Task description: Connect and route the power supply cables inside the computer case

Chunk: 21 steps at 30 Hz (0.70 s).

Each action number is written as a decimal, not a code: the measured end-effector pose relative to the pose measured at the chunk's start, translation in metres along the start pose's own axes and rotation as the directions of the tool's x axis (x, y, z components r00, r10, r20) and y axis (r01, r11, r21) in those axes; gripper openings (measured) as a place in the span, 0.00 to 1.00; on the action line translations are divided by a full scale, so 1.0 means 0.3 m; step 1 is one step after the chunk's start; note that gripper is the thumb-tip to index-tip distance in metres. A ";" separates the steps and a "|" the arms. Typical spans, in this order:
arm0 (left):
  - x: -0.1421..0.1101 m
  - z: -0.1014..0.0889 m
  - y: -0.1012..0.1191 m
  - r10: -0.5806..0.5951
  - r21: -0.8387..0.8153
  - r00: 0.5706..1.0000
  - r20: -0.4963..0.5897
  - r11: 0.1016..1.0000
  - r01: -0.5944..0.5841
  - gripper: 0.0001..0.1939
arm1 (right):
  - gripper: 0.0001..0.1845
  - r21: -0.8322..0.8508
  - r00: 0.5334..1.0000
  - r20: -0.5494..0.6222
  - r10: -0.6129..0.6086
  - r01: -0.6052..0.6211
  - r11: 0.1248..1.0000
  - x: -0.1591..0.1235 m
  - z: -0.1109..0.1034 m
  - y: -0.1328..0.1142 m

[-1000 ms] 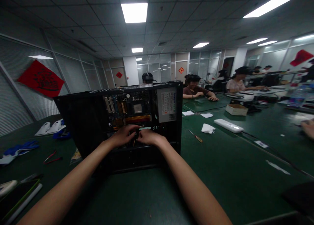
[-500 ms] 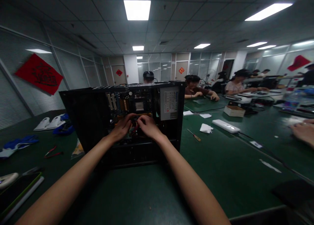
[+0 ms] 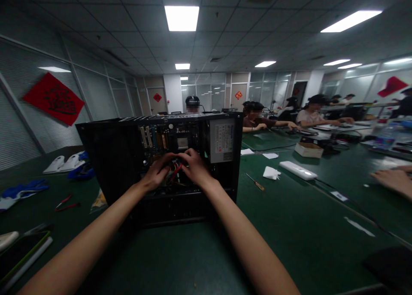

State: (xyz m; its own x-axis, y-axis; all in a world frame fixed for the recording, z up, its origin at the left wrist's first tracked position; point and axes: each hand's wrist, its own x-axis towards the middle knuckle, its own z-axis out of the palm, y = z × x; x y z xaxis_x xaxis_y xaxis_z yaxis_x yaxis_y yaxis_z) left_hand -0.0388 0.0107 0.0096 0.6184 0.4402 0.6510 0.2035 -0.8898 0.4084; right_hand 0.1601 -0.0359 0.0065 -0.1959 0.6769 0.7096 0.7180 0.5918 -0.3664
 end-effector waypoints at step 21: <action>0.018 -0.002 -0.027 0.100 0.435 0.994 0.040 0.894 -0.108 0.13 | 0.20 -0.318 0.919 0.375 0.121 0.005 0.948 0.007 -0.102 -0.004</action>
State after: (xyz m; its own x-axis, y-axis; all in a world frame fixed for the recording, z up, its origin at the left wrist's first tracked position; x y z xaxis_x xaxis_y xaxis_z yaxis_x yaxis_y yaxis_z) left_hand -0.0376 0.0203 0.0103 0.6657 0.3434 0.6625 0.4453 -0.8952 0.0166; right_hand 0.1794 -0.0485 0.0269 -0.3433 0.8579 0.3824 0.8922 0.4251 -0.1528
